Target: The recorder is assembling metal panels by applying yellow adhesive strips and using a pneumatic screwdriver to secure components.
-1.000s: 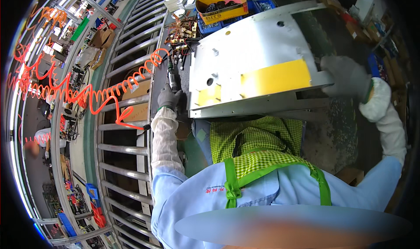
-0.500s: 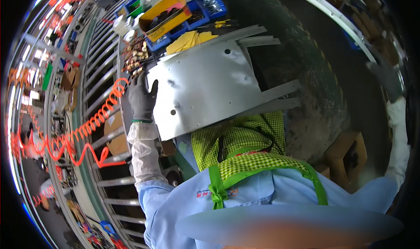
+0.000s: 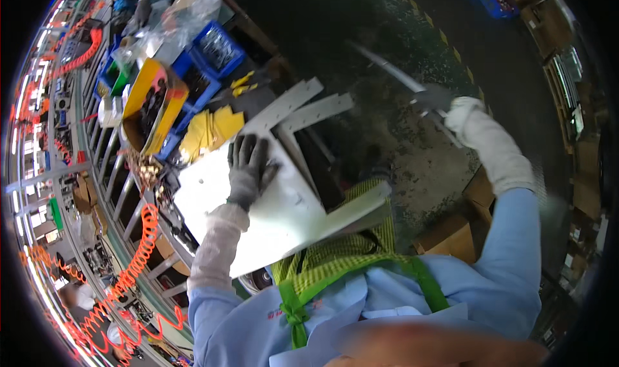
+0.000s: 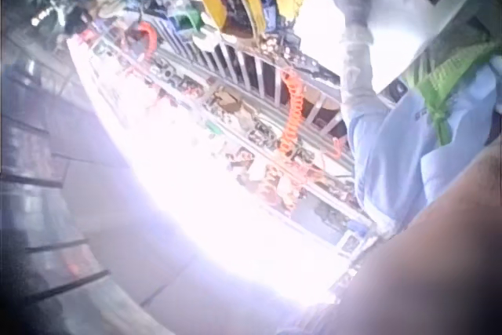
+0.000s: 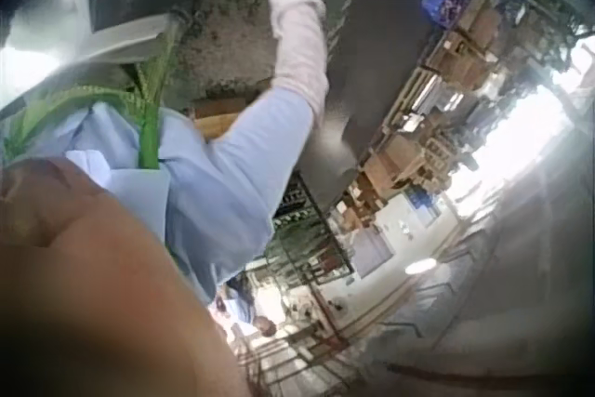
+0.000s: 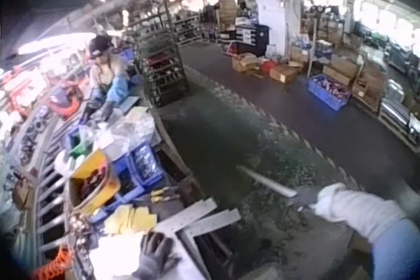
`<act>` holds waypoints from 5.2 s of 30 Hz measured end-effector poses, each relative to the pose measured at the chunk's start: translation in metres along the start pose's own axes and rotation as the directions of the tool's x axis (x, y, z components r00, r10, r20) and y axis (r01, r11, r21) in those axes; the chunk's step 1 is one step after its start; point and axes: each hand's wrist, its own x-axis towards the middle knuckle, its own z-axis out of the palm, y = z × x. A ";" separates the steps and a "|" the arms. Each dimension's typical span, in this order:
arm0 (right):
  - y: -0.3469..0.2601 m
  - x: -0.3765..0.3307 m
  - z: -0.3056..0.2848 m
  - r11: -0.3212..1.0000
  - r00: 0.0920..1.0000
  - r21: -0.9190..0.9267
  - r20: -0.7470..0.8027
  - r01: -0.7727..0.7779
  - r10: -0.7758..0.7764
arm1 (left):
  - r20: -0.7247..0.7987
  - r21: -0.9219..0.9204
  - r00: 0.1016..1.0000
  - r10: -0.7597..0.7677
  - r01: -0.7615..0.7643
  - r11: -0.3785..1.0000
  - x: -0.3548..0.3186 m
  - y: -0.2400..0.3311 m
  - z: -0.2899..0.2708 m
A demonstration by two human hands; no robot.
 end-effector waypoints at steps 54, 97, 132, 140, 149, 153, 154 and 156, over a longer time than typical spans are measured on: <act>0.006 0.295 0.458 0.987 0.992 0.148 -0.112 0.065 -0.049 | 0.104 -0.053 0.987 -0.124 0.130 0.990 0.011 -0.010 0.007; -0.355 0.011 0.268 0.175 0.559 -0.687 0.387 0.705 -0.733 | 0.286 0.062 0.745 -0.603 0.614 0.787 -0.029 -0.228 -0.044; -0.338 0.040 0.312 0.423 0.453 -0.404 -0.026 0.811 -0.891 | -0.280 -0.282 0.733 -0.620 0.555 0.783 -0.080 -0.193 -0.075; -0.320 0.021 0.321 0.335 0.430 -0.497 0.086 0.800 -0.899 | -0.239 -0.276 0.849 -0.471 0.406 0.871 -0.220 -0.107 -0.117; -0.282 -0.123 0.244 0.080 0.092 -0.540 -0.005 0.838 -0.996 | -0.018 -0.171 0.819 -0.573 0.562 0.809 -0.352 -0.011 -0.116; -0.216 -0.164 0.254 0.135 0.222 -0.476 0.132 0.869 -0.966 | 0.019 -0.117 0.824 -0.566 0.564 0.818 -0.361 -0.004 -0.102; -0.201 -0.165 0.265 0.209 0.296 -0.418 0.156 0.884 -0.942 | 0.012 -0.141 0.866 -0.500 0.496 0.857 -0.358 -0.005 -0.098; -0.177 -0.159 0.293 0.347 0.406 -0.276 0.196 0.896 -0.893 | 0.104 -0.139 0.881 -0.462 0.473 0.870 -0.351 -0.009 -0.091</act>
